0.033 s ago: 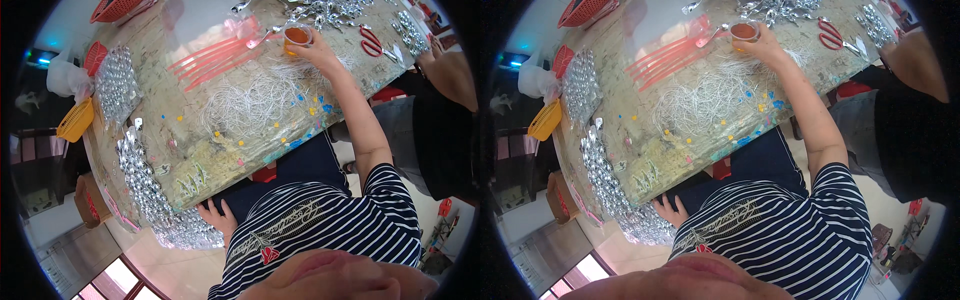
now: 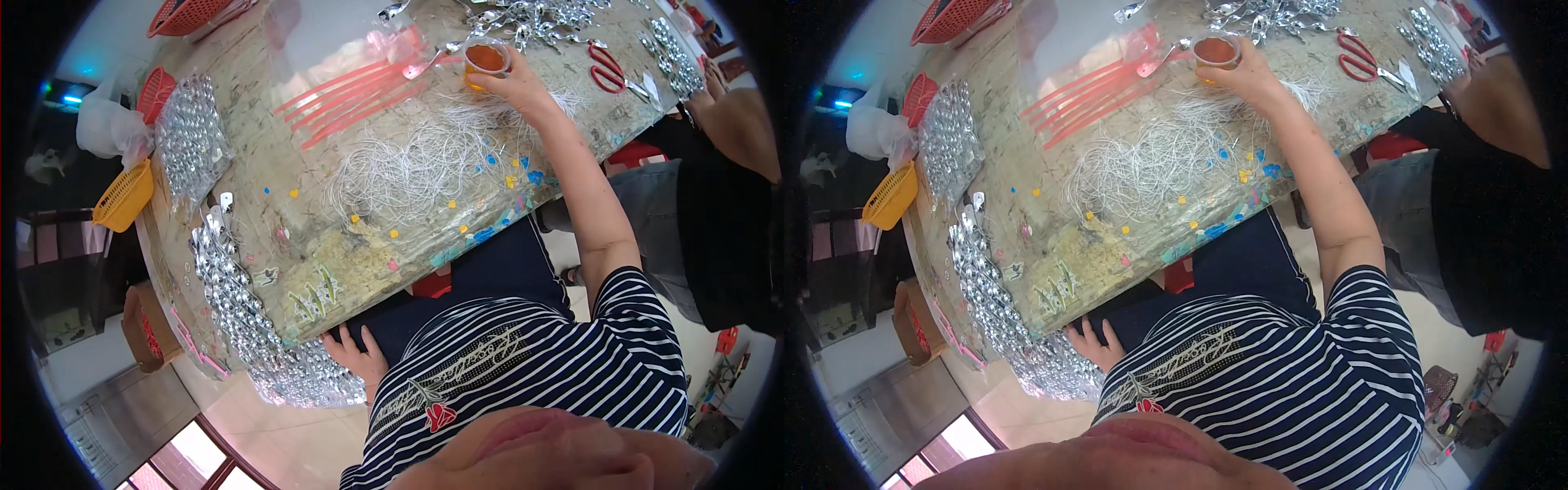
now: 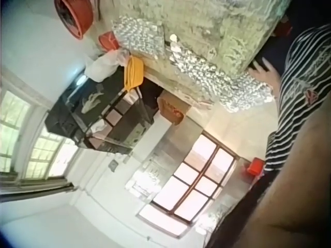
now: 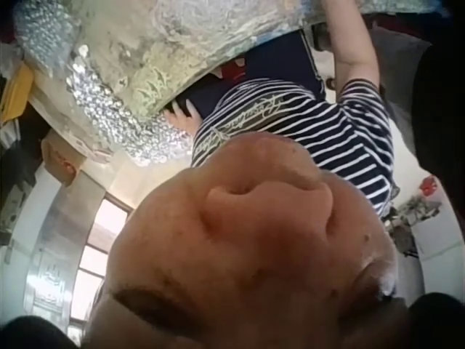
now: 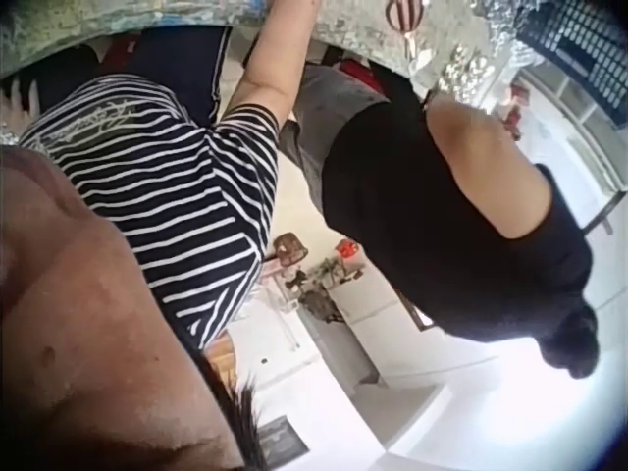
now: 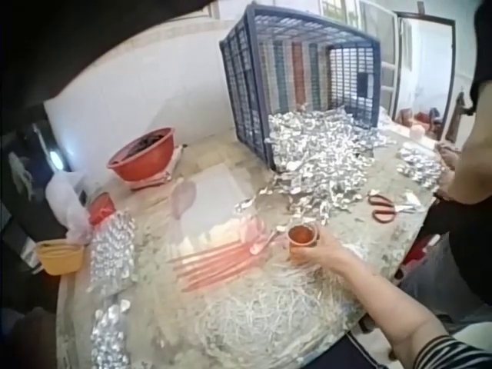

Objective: Assembling small toy components and hooks at a factory workbench.

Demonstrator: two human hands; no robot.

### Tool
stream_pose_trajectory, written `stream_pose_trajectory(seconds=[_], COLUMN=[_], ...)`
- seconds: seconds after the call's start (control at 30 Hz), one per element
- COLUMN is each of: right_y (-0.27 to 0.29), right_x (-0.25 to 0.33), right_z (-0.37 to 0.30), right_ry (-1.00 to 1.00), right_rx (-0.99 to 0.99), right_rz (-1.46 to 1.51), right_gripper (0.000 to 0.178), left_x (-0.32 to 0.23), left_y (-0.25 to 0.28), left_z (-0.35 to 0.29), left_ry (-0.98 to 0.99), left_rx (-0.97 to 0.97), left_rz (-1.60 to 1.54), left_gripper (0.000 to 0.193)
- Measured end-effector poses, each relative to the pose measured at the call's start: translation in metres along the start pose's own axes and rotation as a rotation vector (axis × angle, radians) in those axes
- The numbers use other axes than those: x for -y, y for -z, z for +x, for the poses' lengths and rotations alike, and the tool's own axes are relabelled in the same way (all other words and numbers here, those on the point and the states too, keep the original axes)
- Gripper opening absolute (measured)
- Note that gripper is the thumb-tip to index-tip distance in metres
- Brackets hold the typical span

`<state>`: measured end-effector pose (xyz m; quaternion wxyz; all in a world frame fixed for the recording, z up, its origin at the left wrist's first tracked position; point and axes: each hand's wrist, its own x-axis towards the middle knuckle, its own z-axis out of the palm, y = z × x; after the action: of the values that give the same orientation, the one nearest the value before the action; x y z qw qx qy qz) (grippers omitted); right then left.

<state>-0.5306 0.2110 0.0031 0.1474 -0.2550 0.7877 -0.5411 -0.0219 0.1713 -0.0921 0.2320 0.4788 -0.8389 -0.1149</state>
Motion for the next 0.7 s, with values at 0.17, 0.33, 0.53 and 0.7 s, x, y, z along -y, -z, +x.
stream_pose_trajectory(seconds=[0.17, 0.33, 0.53, 0.7], right_y=[-0.0048, -0.0049, -0.0049, 0.0041], right_x=[0.0046, 0.0029, 0.0026, 0.0081], right_z=[-0.0006, 0.0029, 0.0021, -0.0023], right_ry=[0.017, -0.030, -0.012, 0.026], right_rx=[0.009, 0.039, 0.024, 0.029], right_rz=[0.072, 0.177, 0.253, 0.220], right_gripper=[0.073, 0.071, 0.070, 0.072], left_x=[0.0044, 0.0024, -0.0013, -0.0023], left_y=[0.0023, 0.0054, 0.0054, 0.0040], left_z=[-0.0034, -0.0044, -0.0012, -0.0004], left_ry=[-0.004, 0.003, -0.023, -0.034], left_rx=[0.003, 0.026, 0.022, 0.011], left_rz=[0.000, -0.001, 0.017, 0.024], left_gripper=[0.045, 0.044, 0.044, 0.043])
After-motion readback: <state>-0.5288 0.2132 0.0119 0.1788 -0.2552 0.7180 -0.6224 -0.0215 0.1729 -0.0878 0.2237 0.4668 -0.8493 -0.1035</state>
